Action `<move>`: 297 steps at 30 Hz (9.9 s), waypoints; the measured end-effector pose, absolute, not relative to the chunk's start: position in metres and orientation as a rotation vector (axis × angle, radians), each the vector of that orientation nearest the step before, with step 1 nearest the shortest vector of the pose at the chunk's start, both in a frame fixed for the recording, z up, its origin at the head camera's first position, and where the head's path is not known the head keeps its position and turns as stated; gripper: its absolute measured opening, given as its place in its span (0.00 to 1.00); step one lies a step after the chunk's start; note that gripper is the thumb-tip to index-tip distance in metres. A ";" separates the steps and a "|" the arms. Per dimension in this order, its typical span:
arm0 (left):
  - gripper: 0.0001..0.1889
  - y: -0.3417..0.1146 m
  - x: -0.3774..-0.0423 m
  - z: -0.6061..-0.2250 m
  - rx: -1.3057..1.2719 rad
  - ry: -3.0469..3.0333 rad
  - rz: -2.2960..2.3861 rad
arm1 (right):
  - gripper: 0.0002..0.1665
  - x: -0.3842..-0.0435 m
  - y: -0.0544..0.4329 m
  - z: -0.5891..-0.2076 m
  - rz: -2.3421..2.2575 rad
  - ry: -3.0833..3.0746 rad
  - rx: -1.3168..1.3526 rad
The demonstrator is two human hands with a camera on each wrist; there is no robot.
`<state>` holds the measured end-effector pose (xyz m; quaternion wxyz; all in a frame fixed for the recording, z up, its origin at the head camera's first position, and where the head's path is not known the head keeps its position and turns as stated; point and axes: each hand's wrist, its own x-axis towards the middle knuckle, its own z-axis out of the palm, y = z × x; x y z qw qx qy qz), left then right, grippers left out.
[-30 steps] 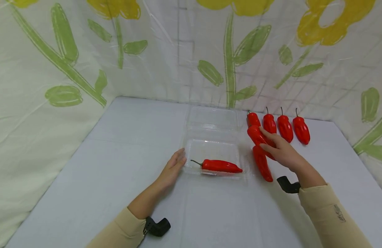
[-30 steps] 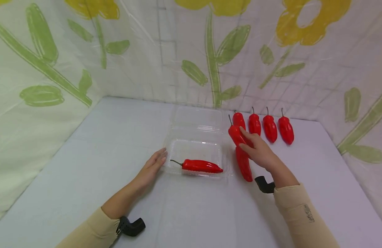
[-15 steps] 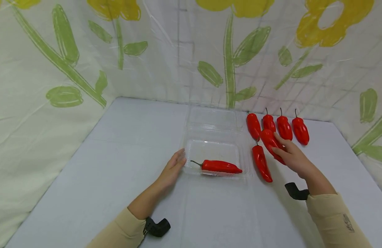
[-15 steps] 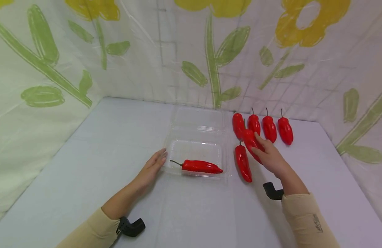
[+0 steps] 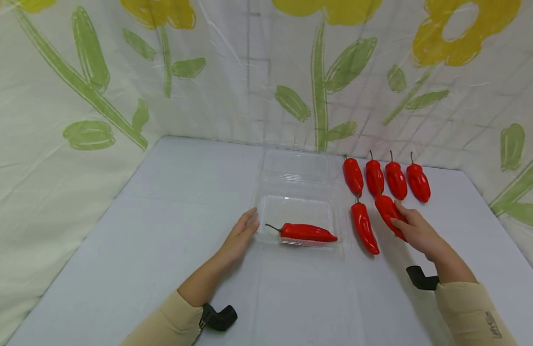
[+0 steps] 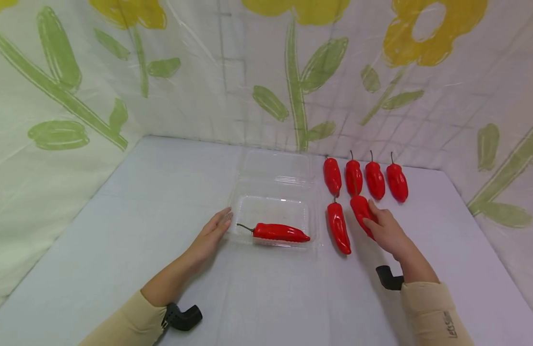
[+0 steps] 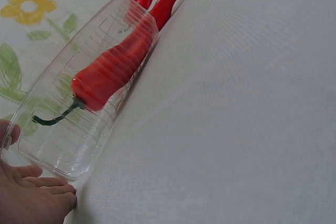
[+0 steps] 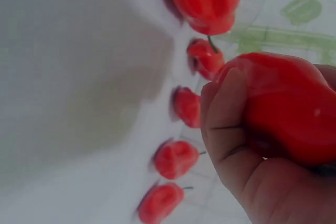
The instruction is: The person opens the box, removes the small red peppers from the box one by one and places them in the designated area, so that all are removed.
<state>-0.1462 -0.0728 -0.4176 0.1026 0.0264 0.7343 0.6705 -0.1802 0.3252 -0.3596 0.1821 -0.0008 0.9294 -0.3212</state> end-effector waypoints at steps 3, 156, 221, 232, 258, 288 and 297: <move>0.27 -0.072 -0.146 -0.418 0.077 2.173 1.971 | 0.41 -0.179 0.329 -0.364 -0.882 2.609 0.004; 0.27 -0.073 -0.147 -0.419 0.067 2.181 1.933 | 0.36 -0.223 0.197 -0.326 -0.672 2.551 -0.610; 0.27 -0.073 -0.147 -0.414 0.088 2.189 1.936 | 0.26 -0.221 0.129 -0.339 -0.246 2.269 -0.756; 0.28 -0.074 -0.147 -0.416 0.078 2.186 1.933 | 0.27 -0.226 0.135 -0.335 -0.380 2.362 -0.820; 0.27 -0.072 -0.146 -0.414 0.062 2.182 1.951 | 0.28 -0.223 0.179 -0.326 -0.682 2.470 -0.753; 0.27 -0.072 -0.146 -0.416 0.059 2.185 1.949 | 0.35 -0.213 0.227 -0.318 -0.791 2.586 -0.523; 0.27 -0.072 -0.147 -0.417 0.063 2.184 1.945 | 0.38 -0.212 0.251 -0.318 -0.813 2.595 -0.416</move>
